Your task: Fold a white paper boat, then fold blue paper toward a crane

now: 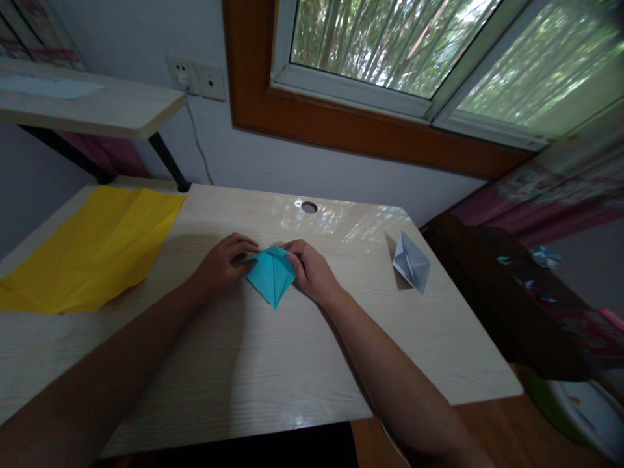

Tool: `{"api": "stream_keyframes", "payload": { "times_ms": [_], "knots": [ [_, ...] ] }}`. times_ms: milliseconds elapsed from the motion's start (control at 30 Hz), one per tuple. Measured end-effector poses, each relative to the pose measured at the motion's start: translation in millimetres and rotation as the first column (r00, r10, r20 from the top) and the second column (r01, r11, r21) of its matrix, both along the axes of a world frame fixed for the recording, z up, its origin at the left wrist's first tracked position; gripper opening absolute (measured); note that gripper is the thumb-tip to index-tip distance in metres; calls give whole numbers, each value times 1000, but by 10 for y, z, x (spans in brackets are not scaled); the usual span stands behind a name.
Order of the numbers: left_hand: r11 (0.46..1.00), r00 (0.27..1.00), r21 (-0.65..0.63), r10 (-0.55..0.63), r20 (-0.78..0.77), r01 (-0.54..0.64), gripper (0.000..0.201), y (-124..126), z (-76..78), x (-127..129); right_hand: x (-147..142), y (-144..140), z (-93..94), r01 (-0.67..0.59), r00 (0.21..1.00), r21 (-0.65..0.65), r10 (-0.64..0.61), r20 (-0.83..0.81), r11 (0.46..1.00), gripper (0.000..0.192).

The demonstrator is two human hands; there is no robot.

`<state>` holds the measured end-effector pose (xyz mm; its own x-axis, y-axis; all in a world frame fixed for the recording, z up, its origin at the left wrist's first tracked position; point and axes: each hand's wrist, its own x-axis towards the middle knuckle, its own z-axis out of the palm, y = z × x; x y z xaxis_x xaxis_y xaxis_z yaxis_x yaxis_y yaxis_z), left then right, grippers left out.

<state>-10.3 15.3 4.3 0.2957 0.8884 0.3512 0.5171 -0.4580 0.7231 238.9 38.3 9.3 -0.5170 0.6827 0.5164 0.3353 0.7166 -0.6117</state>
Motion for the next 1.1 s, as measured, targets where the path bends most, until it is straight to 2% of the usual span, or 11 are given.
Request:
{"api": "stream_keyframes", "payload": {
  "times_ms": [267, 500, 667, 900, 1000, 1100],
  "knots": [
    [998, 993, -3, 64, -95, -65, 31, -15, 43, 3, 0, 20, -18, -21, 1000, 2, 21, 6, 1000, 15],
    [996, 992, 3, 93, -83, -93, 27, -21, 68, 0, 23, 52, -44, -19, 995, 40, 15, 96, 999, 19],
    [999, 998, 9, 50, -30, -50, 28, -30, 71, 8, 27, 54, -60, 38, 994, 35, -42, 98, 999, 17],
    [998, 994, -64, -14, 108, 21, 41, -45, 27, -7, 48, 79, -88, 155, 986, -10, -154, 62, 988, 17],
    [998, 996, -43, -52, 72, 55, 43, -41, 39, 0, 51, 81, -99, 146, 988, -23, -145, 47, 989, 18],
    [996, 996, 9, -93, -8, 93, 40, -34, 47, 7, 43, 68, -84, 78, 997, -23, -77, 23, 997, 21]
  ]
}}
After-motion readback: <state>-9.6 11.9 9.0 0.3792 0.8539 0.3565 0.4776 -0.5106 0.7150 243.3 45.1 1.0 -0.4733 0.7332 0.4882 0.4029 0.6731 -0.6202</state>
